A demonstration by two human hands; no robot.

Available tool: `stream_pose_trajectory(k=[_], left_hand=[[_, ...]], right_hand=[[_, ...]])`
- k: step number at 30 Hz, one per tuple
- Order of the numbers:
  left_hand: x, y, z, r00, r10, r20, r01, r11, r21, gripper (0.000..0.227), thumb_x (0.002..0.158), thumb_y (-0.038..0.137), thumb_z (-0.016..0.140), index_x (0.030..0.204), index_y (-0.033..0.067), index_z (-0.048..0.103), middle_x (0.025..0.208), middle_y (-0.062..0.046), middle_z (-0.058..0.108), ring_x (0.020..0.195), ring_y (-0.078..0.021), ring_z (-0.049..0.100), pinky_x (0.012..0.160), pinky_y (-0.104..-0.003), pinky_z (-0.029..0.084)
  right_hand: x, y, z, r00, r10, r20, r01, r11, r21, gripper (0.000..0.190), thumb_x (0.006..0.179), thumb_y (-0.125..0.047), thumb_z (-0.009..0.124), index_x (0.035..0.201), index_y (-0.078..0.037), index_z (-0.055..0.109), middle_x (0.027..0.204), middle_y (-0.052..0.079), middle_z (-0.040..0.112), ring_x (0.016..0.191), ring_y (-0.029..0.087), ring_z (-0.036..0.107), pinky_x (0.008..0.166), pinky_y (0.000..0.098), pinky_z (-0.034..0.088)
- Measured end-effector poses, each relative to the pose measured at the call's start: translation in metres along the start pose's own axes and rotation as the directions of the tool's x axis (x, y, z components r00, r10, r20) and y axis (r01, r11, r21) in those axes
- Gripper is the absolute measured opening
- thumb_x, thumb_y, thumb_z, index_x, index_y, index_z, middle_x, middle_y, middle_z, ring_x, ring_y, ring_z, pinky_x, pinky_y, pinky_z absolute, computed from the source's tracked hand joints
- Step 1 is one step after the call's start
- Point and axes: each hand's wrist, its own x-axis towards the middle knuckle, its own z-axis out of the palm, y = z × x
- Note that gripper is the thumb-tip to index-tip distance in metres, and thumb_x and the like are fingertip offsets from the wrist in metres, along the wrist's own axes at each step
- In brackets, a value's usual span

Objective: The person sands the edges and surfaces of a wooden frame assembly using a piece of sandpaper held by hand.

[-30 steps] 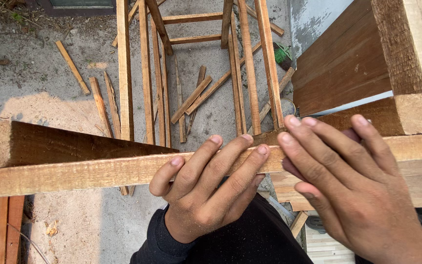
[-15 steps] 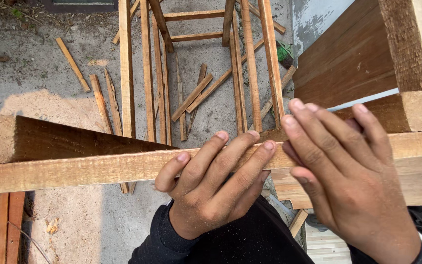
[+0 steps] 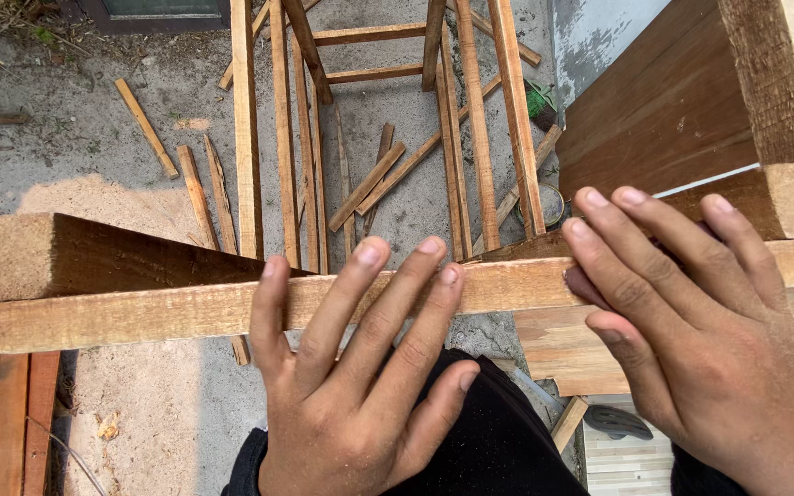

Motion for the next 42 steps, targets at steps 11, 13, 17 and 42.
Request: stream_pose_trajectory(k=[11, 13, 17, 42], left_hand=[[-0.005, -0.018, 0.017, 0.997, 0.023, -0.073, -0.017, 0.997, 0.075, 0.039, 0.100, 0.037, 0.064, 0.136, 0.0236, 0.068, 0.139, 0.009, 0.067, 0.129, -0.0097, 0.054, 0.119, -0.032, 0.016], [-0.005, -0.019, 0.019, 0.996, 0.035, -0.085, -0.029, 0.997, 0.075, 0.039, 0.100, 0.036, 0.064, 0.136, 0.0233, 0.069, 0.138, 0.009, 0.068, 0.128, -0.0094, 0.055, 0.118, -0.032, 0.016], [-0.006, -0.018, 0.019, 0.996, 0.030, -0.084, -0.024, 0.997, 0.076, 0.036, 0.101, 0.035, 0.063, 0.135, 0.0250, 0.070, 0.137, 0.011, 0.068, 0.129, -0.0081, 0.054, 0.119, -0.032, 0.016], [-0.007, -0.023, 0.029, 0.980, 0.089, -0.176, -0.058, 0.983, 0.171, 0.033, 0.104, 0.033, 0.062, 0.136, 0.0283, 0.070, 0.136, 0.016, 0.068, 0.129, -0.0057, 0.054, 0.123, -0.031, 0.013]], right_hand=[[0.014, -0.008, 0.012, 0.995, -0.097, 0.031, 0.097, 0.995, -0.013, 0.050, 0.105, -0.039, 0.044, 0.148, -0.014, 0.049, 0.153, 0.004, 0.049, 0.146, 0.018, 0.039, 0.125, 0.0463, 0.022], [0.013, -0.010, 0.015, 0.991, -0.127, 0.042, 0.128, 0.992, -0.019, 0.052, 0.103, -0.041, 0.046, 0.148, -0.014, 0.049, 0.154, 0.003, 0.050, 0.145, 0.017, 0.040, 0.125, 0.0465, 0.022], [0.015, -0.010, 0.003, 0.992, -0.104, 0.071, 0.105, 0.994, -0.011, 0.053, 0.102, -0.038, 0.045, 0.150, -0.016, 0.047, 0.154, 0.002, 0.048, 0.145, 0.016, 0.040, 0.126, 0.0459, 0.022], [0.012, -0.045, 0.024, 0.999, -0.018, 0.041, 0.019, 1.000, -0.014, 0.054, 0.107, -0.043, 0.035, 0.147, -0.009, 0.048, 0.152, 0.009, 0.050, 0.144, 0.020, 0.040, 0.128, 0.0468, 0.015]])
